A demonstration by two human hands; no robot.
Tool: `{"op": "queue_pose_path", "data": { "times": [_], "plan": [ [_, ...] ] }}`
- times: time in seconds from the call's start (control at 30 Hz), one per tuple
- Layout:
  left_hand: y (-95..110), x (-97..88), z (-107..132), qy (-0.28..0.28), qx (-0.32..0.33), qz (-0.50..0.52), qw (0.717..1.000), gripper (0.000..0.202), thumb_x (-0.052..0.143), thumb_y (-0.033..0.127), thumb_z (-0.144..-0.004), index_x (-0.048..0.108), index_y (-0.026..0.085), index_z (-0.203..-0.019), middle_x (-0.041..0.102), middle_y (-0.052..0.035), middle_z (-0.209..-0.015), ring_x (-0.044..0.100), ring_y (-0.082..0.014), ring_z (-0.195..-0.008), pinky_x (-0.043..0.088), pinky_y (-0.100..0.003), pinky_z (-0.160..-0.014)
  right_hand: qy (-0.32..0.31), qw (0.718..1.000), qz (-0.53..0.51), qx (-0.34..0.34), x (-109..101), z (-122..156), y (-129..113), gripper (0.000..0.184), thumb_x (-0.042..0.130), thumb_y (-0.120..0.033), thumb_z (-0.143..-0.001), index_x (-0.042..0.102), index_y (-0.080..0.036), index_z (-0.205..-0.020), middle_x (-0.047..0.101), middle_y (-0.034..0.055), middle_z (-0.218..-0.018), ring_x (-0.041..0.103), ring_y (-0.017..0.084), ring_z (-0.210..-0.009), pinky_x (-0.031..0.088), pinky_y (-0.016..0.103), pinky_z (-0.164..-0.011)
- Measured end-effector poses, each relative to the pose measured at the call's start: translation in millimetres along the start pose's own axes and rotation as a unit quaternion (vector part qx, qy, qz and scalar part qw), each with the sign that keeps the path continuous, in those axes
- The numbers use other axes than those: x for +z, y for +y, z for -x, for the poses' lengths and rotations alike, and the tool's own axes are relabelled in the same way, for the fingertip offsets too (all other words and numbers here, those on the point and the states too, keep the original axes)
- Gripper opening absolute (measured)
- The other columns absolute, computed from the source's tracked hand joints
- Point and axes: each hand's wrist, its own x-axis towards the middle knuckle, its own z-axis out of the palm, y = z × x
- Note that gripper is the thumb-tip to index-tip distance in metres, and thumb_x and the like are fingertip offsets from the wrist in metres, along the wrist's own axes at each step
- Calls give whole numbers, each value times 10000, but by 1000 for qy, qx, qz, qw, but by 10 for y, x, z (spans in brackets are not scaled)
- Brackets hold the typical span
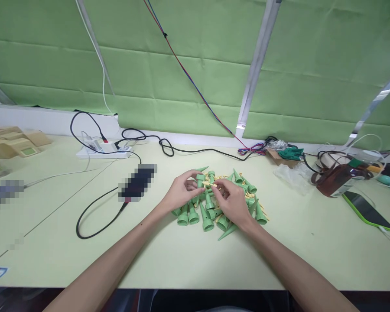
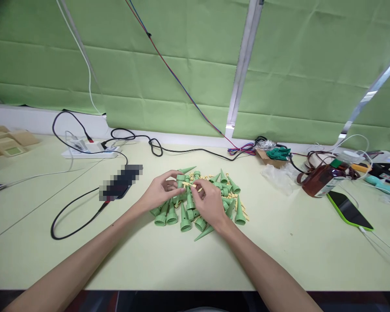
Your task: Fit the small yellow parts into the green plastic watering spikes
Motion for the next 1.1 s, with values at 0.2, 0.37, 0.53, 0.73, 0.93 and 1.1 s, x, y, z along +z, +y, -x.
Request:
{"op": "queue_pose_path", "data": {
  "times": [0.2,0.37,0.53,0.73,0.93,1.1],
  "plan": [
    [-26,-1,3,2,18,-14,1000,465,730,326,-734,594,178,-1154,587,-63,-1027,598,-125,-695,527,-273,-636,1,1000,2,-2,16,-2,5,131,552,-262,-903,636,-164,-927,650,25,-760,528,116,-528,429,243,-517],
    [-23,11,14,-6,23,-14,1000,449,711,309,-750,595,193,-1168,569,-69,-1087,586,-117,-700,520,-265,-634,-10,1000,1,-8,20,0,14,135,551,-254,-905,647,-162,-934,668,36,-804,541,120,-553,443,249,-543],
    [2,44,28,-21,18,0,1000,453,713,313,-754,580,199,-1172,561,-47,-1013,541,-111,-687,489,-253,-625,-22,1000,0,-6,19,1,22,148,548,-257,-910,659,-164,-945,686,50,-834,550,128,-562,456,262,-561],
    [41,61,39,-30,17,42,999,449,722,312,-762,564,201,-1167,472,21,-788,443,-100,-636,405,-224,-571,-32,999,-4,-1,22,6,38,164,552,-271,-914,666,-170,-973,703,58,-856,581,140,-581,466,266,-549],
    [27,76,32,-52,-11,118,992,463,745,314,-758,541,200,-1158,543,6,-778,517,-122,-669,440,-254,-624,-39,999,-8,8,29,9,48,176,548,-282,-914,666,-172,-986,715,73,-872,609,155,-586,468,269,-519],
    [56,77,34,-58,-30,150,987,443,742,326,-774,535,197,-1143,593,-16,-830,567,-132,-708,463,-264,-649,-39,999,-15,7,32,11,50,178,560,-284,-915,668,-169,-997,721,76,-905,625,155,-598,473,267,-517]
  ]
}}
